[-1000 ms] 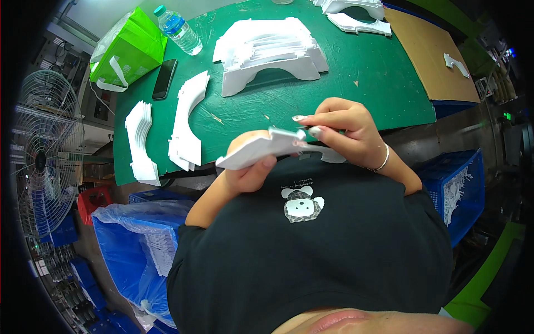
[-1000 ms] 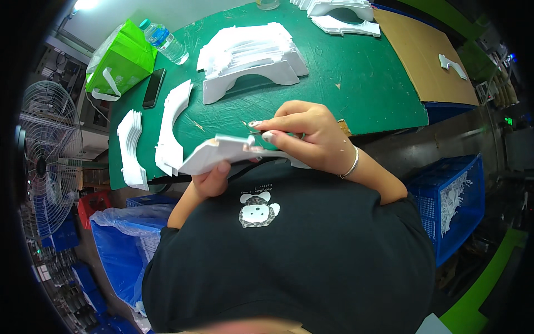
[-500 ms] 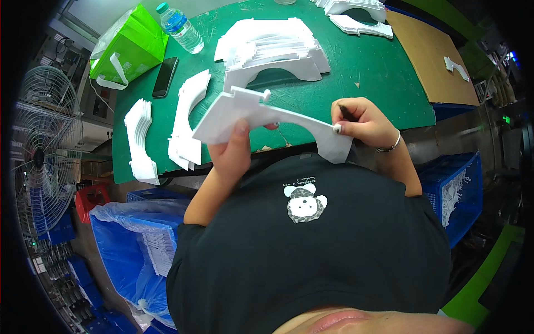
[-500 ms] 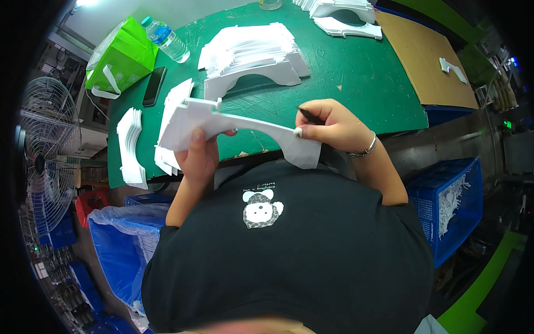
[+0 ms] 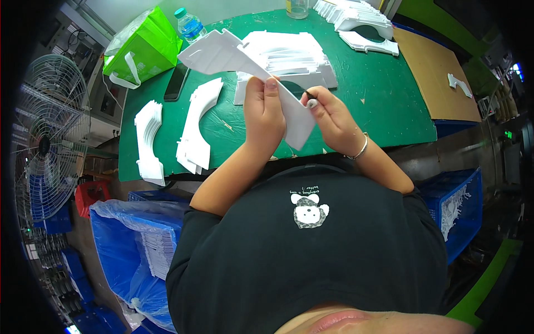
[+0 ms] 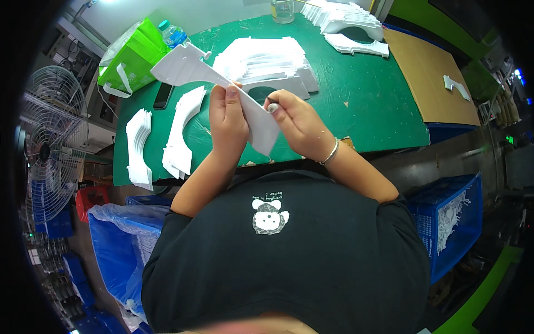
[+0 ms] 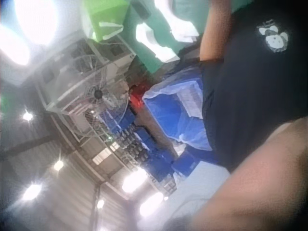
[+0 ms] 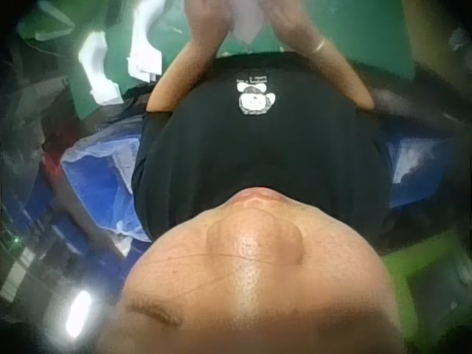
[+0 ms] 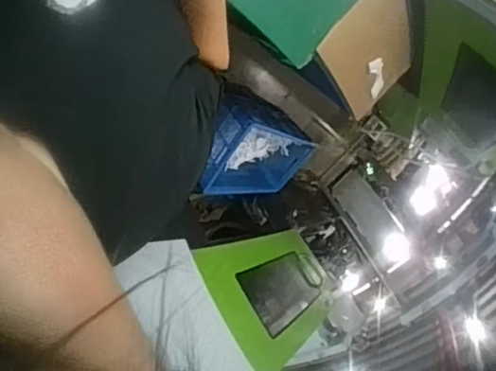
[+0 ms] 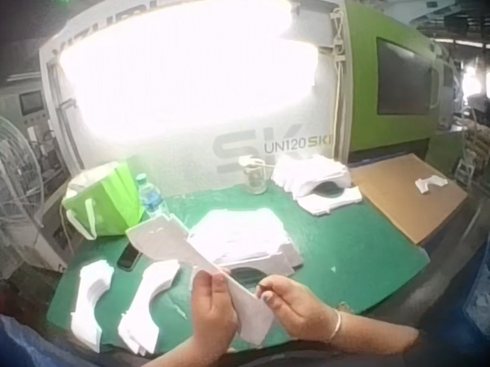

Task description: The person deburrs white plastic parts with a deburring tool at a workbench.

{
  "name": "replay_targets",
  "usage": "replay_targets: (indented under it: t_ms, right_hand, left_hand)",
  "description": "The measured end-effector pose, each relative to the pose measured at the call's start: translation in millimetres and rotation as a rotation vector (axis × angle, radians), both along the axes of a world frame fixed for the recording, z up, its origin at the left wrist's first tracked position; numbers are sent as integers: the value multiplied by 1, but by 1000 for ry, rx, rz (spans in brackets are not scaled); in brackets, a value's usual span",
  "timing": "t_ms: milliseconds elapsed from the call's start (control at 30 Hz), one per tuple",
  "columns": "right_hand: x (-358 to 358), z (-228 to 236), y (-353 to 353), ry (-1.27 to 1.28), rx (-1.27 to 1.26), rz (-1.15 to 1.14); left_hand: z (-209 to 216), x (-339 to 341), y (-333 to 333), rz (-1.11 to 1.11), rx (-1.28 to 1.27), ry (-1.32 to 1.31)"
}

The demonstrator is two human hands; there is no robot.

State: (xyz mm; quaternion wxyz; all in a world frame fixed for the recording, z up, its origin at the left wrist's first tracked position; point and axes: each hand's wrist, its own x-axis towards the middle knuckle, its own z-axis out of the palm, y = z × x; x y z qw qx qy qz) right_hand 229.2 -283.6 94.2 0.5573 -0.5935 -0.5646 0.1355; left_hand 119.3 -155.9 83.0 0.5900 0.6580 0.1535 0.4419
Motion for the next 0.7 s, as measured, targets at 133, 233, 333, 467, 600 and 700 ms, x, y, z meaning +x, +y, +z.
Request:
replay_targets:
  t_ms: [133,233,333,467,600,700]
  right_hand:
    - [10,8,-3,233,17,-2]
    - [21,16,-1,310,14,57]
    - [26,15,-8,508,-137,365]
    - [1,4,-4,432,-55,354]
    - [-7,3,0,58,-81,104]
    - [-6,5,0,34,13,140]
  left_hand:
    - [14,-7,-1,-48,78,-80]
    - [21,-7,4,-84,66,-119]
    - [25,-10,14,-239,-4,-112]
    - [26,-6,17,-245,35,-46]
    - [27,-7,9,-149,26,151]
    - [30,-8,5,-93,134,177]
